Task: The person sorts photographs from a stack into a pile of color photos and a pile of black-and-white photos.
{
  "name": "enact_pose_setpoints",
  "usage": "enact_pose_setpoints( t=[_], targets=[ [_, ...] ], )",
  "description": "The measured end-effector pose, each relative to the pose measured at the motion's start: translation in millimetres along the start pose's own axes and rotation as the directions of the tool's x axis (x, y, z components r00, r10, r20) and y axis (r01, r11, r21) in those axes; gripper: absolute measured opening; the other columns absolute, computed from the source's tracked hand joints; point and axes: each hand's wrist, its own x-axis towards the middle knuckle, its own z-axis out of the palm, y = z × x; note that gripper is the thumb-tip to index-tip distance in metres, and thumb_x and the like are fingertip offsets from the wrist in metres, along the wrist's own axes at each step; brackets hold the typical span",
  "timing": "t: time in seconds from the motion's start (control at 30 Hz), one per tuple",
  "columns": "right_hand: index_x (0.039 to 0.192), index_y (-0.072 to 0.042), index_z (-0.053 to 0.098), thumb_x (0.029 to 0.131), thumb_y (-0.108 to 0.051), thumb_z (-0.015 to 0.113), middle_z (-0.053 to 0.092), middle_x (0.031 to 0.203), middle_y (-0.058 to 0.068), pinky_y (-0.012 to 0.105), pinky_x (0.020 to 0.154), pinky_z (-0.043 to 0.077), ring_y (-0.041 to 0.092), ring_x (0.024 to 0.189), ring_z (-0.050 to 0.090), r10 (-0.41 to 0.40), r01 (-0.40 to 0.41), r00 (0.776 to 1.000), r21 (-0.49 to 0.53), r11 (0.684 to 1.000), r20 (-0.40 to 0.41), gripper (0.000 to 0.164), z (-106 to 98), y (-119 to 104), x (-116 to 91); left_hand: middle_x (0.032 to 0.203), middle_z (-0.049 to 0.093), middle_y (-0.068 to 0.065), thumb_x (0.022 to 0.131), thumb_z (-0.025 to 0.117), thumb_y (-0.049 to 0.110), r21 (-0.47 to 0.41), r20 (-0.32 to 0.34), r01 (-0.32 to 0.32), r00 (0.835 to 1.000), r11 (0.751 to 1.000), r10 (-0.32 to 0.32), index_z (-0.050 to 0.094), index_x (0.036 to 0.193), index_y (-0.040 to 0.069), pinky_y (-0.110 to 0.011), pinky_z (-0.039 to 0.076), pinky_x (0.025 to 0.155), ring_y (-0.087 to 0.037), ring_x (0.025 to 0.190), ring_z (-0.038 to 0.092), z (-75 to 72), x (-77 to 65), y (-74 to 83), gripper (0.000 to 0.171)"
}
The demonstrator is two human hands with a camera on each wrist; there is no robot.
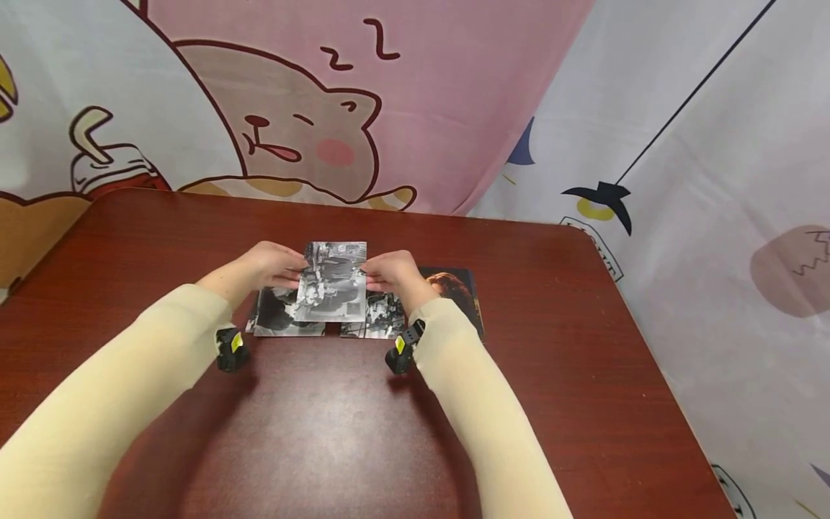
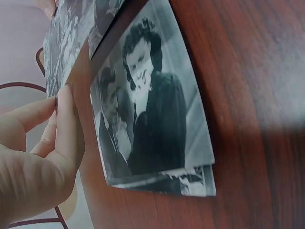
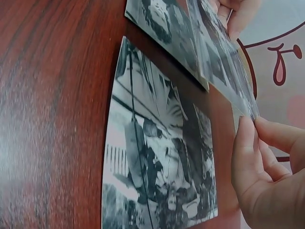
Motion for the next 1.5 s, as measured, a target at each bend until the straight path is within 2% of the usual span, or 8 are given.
enact_pose_setpoints(
  t=[0.23,0.57,0.73,0.97,1.23,1.5],
  targets=[
    [0.118,0.009,0.058,0.087,0.001,0.061,0.056,0.062,0.000,0.016,0.050,0.054,0.007,0.053,0.055,-0.025,0.024,1.000,0.031,0.999,0.016,0.032,12.6,0.3,1.5,0.101,0.053,-0.008,0.095,0.050,0.007,0.022,0.003,-0.004,1.000,1.000,0.004,0.044,0.129,-0.010,-0.020,0.059,0.071,-0.005,0.068,0.054,-10.7,-4.3,-3.8,0.038],
    [0.117,0.005,0.060,0.087,0.000,0.062,0.057,0.068,0.001,0.017,0.050,0.054,0.009,0.054,0.056,-0.013,0.012,1.000,0.020,1.000,0.021,0.030,25.7,-0.9,4.4,0.101,0.053,-0.008,0.094,0.050,0.006,0.030,-0.021,0.011,1.000,0.999,-0.011,0.043,0.129,-0.010,-0.020,0.059,0.069,-0.005,0.067,0.054,-22.0,-9.1,-8.3,0.039],
    [0.116,0.006,0.060,0.087,0.000,0.061,0.057,0.068,0.002,0.017,0.050,0.054,0.009,0.054,0.057,-0.016,0.016,0.999,0.014,1.000,0.027,0.029,32.3,-0.7,5.0,0.097,0.054,-0.006,0.094,0.050,0.006,0.027,-0.024,0.019,1.000,0.999,-0.018,0.044,0.128,-0.010,-0.019,0.059,0.067,-0.004,0.065,0.055,-27.0,-11.9,-9.4,0.038],
    [0.116,0.007,0.059,0.087,0.002,0.060,0.057,0.068,0.002,0.017,0.050,0.054,0.010,0.054,0.056,-0.015,0.013,0.999,0.028,1.000,0.042,0.030,41.2,2.4,7.8,0.081,0.057,-0.001,0.092,0.048,0.002,0.008,-0.016,0.014,1.000,1.000,-0.014,0.043,0.127,-0.013,-0.021,0.059,0.066,-0.005,0.062,0.056,-33.8,-14.8,-12.7,0.038],
    [0.116,0.006,0.060,0.088,-0.001,0.060,0.057,0.075,0.005,0.019,0.055,0.057,0.011,0.057,0.058,-0.007,0.008,0.998,-0.009,1.000,0.056,0.029,46.9,2.3,7.5,0.102,0.053,-0.012,0.091,0.047,0.001,0.023,-0.031,0.030,0.999,0.999,-0.029,0.042,0.127,-0.014,-0.020,0.059,0.066,-0.005,0.062,0.056,-37.7,-12.3,-17.8,0.039],
    [0.115,0.006,0.061,0.089,-0.002,0.059,0.057,0.073,0.005,0.018,0.052,0.055,0.011,0.058,0.058,0.014,-0.013,0.998,-0.025,1.000,0.065,0.028,48.5,4.1,9.0,0.115,0.051,-0.018,0.093,0.047,0.002,0.052,-0.032,0.039,0.999,0.998,-0.038,0.040,0.131,-0.013,-0.021,0.060,0.067,-0.006,0.065,0.055,-39.1,-12.9,-20.0,0.042]
  ],
)
